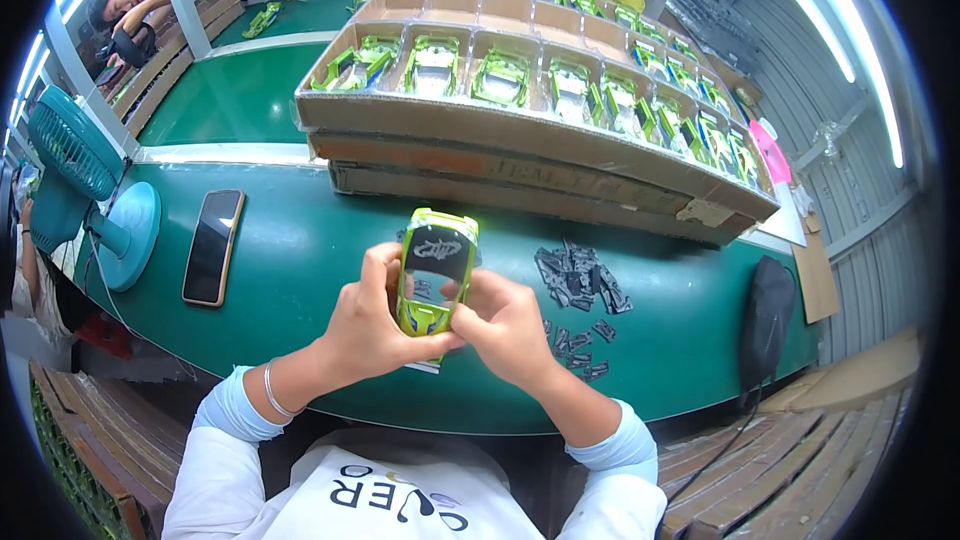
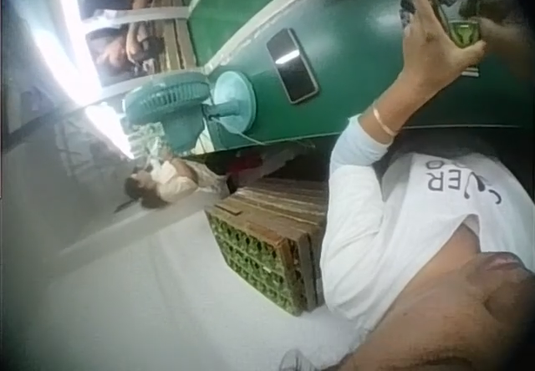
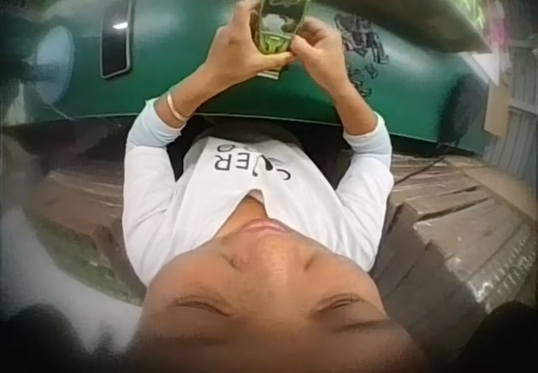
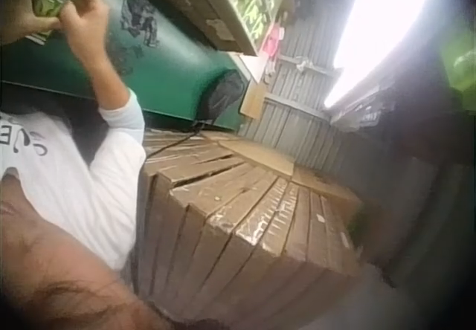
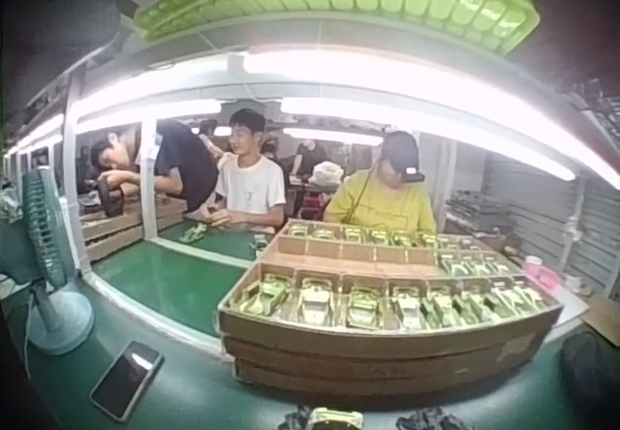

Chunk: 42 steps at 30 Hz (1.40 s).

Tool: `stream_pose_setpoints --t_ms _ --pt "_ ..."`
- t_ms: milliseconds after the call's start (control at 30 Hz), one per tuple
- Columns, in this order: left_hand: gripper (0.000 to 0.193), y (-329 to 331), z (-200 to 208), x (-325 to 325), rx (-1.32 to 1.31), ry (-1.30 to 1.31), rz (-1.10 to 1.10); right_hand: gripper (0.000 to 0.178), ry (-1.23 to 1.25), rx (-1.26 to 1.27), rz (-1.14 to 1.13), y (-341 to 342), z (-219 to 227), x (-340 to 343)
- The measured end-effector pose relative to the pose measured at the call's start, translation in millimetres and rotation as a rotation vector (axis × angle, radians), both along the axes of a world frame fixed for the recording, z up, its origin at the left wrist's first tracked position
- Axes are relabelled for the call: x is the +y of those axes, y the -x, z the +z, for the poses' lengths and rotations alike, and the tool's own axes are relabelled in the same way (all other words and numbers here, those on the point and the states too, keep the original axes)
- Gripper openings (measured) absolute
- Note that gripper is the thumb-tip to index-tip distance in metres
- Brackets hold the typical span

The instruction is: The person assembles toy car bodies by picking up car shells and attaching plastic components onto each shell by hand, placing an assembled car shell into a tray.

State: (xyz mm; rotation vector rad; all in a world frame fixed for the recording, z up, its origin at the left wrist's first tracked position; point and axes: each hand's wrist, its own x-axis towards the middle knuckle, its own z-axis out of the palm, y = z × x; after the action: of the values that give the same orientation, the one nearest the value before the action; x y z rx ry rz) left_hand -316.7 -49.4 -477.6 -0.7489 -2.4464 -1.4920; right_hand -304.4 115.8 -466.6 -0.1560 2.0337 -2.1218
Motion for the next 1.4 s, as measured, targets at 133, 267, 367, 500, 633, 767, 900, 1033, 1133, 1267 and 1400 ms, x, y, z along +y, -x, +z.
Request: stream_pose_setpoints --t_ms 133,267,367,500,633,767,900,1033,1133,1267,1400 --pt "0.076 -6.8 -0.4 -2.2 0.123 0.077 0.084 0.018 -0.372 0.348 -0.107 -3.9 -4.9 -2.4" --pt "0.076 -9.4 1.4 -4.9 0.185 0.084 0.087 0.015 -0.723 0.830 -0.216 -3.2 -8.1 -0.2" --pt "0.077 -11.3 2.6 -6.8 0.098 0.040 0.062 0.012 -0.873 0.962 -0.221 -2.5 -0.1 -2.9" --pt "0.080 -12.7 7.6 -8.1 -0.021 0.038 -0.011 0.007 -0.957 1.071 -0.179 3.2 1.2 5.6" --pt "0.085 -14.6 7.5 -5.1 -0.082 0.005 -0.088 0.003 -0.924 1.098 -0.160 4.2 -2.8 7.1" --pt "0.082 -13.2 8.0 -6.4 -0.064 0.057 -0.042 0.007 -0.897 1.056 -0.171 7.9 -7.8 4.7" --pt "0.079 -15.1 1.1 -5.4 0.006 0.076 -0.027 0.014 -0.928 1.060 -0.181 7.7 -10.7 4.9" --pt "0.077 -15.9 2.3 -6.7 -0.037 0.070 -0.044 0.015 -0.944 1.069 -0.160 7.7 -5.0 2.9" --pt "0.075 -15.5 3.9 -7.0 -0.140 0.038 -0.075 0.015 -0.944 1.119 -0.120 7.8 -3.9 7.5" --pt "0.069 -16.0 4.6 -6.7 -0.158 -0.084 -0.140 0.013 -0.966 1.161 -0.042 7.8 -3.7 13.8" --pt "0.066 -14.9 8.0 -9.2 -0.217 -0.114 -0.153 0.012 -0.945 1.095 -0.037 6.6 -4.9 12.0"
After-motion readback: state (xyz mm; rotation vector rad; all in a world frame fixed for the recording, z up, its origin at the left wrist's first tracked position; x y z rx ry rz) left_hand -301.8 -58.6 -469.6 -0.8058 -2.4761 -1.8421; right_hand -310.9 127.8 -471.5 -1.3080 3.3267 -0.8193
